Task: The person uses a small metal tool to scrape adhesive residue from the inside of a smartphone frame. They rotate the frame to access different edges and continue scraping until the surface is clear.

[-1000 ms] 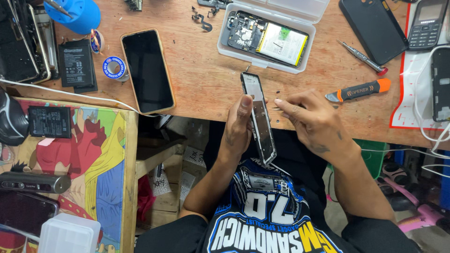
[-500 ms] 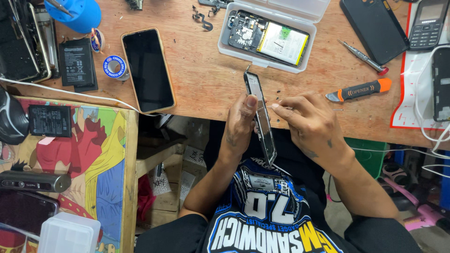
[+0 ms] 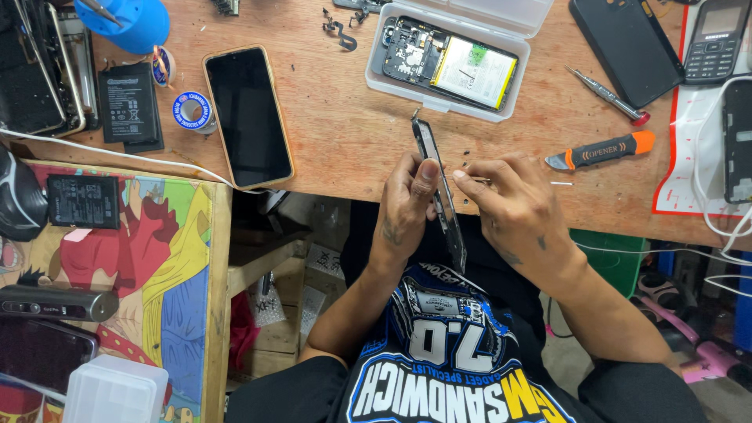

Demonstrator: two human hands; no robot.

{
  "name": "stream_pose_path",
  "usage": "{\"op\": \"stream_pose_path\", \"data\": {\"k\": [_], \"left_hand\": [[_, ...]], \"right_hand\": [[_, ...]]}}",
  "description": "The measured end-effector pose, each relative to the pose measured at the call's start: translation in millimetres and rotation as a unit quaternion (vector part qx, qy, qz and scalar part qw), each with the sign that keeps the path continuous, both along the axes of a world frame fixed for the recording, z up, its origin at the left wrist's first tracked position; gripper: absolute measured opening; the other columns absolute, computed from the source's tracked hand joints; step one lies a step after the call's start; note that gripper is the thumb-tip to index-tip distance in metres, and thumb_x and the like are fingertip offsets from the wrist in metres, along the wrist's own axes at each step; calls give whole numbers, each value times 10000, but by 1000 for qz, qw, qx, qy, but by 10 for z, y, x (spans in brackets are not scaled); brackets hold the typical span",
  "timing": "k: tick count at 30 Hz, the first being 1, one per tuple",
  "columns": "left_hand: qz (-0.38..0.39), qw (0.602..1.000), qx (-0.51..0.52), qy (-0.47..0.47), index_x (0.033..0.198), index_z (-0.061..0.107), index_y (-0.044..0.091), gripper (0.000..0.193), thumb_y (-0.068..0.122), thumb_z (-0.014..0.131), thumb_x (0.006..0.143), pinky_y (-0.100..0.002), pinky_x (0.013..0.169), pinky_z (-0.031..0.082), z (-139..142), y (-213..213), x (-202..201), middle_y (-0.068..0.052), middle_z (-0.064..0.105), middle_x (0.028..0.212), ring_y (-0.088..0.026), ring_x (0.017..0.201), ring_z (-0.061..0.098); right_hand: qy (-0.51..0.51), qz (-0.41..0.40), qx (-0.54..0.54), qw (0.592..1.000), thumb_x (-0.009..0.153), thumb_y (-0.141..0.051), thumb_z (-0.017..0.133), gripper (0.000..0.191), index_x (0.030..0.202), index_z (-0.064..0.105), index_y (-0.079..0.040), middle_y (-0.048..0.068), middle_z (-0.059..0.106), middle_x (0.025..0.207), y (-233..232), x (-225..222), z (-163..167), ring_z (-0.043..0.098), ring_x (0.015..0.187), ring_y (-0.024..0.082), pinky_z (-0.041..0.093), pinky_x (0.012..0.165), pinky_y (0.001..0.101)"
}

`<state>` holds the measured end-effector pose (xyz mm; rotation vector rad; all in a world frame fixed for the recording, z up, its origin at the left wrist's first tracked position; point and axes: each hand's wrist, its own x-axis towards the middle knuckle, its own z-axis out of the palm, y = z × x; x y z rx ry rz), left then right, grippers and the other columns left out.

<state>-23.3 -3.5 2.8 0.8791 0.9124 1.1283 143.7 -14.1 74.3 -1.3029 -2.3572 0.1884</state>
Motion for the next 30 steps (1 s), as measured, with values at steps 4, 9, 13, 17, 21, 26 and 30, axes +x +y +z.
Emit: {"op": "stream_pose_path", "data": {"k": [4, 9, 13, 17, 21, 26, 30], "left_hand": [[8, 1000, -4, 16, 1017, 579, 0, 655, 653, 567, 973, -206, 522, 427, -24, -3, 3, 5, 541, 710, -44, 596, 505], [16, 1000, -13, 11, 1002, 570, -6, 673, 666, 579, 959, -212, 520, 433, -32, 28, -10, -6, 550, 707, -52, 593, 513], [1, 1000, -23, -7, 994, 572, 4, 674, 677, 559, 967, -203, 509, 432, -26, 41, -38, -19, 573, 695, -61, 569, 525], [-21, 999, -36, -4, 979, 584, 19, 685, 701, 527, 940, -186, 454, 424, -34, 36, -49, -24, 593, 663, -60, 522, 554], [-55, 994, -45, -85, 992, 589, 11, 695, 702, 522, 964, -187, 456, 382, -75, 16, -54, -7, 556, 691, -41, 533, 488], [-65, 984, -63, -152, 996, 606, -14, 668, 651, 549, 1004, -191, 465, 311, -158, 5, -57, 7, 513, 708, -32, 546, 421], [-72, 978, -63, -187, 998, 599, -22, 649, 626, 558, 1018, -210, 476, 334, -211, -6, -54, 0, 526, 720, -43, 553, 438]], "right_hand": [[-15, -7, 27, 1000, 761, 111, 688, 424, 1161, 727, -26, 90, 661, 1104, -25, -56, -22, 610, 993, 308, 518, 859, 416], [18, -10, 25, 999, 820, 130, 687, 392, 1183, 723, -16, 94, 654, 1055, -33, -95, -117, 600, 972, 298, 524, 837, 402], [20, 3, 28, 999, 792, 127, 684, 395, 1154, 716, -28, 90, 670, 1037, -9, -63, -156, 621, 996, 293, 526, 841, 407], [-9, 32, 32, 999, 749, 95, 685, 402, 1120, 723, -55, 77, 691, 1033, 74, 54, -113, 635, 999, 288, 486, 879, 429], [22, 83, -1, 996, 801, 72, 690, 361, 1123, 715, -91, 78, 694, 1064, 222, 185, -87, 634, 1005, 273, 431, 885, 420], [26, 103, -54, 993, 783, 74, 674, 407, 1147, 722, -104, 71, 686, 1002, 275, 273, -96, 616, 947, 280, 434, 844, 414], [77, 118, -101, 985, 897, 38, 684, 279, 1149, 698, -80, 107, 670, 1011, 271, 282, -109, 613, 918, 279, 503, 824, 403]]}}
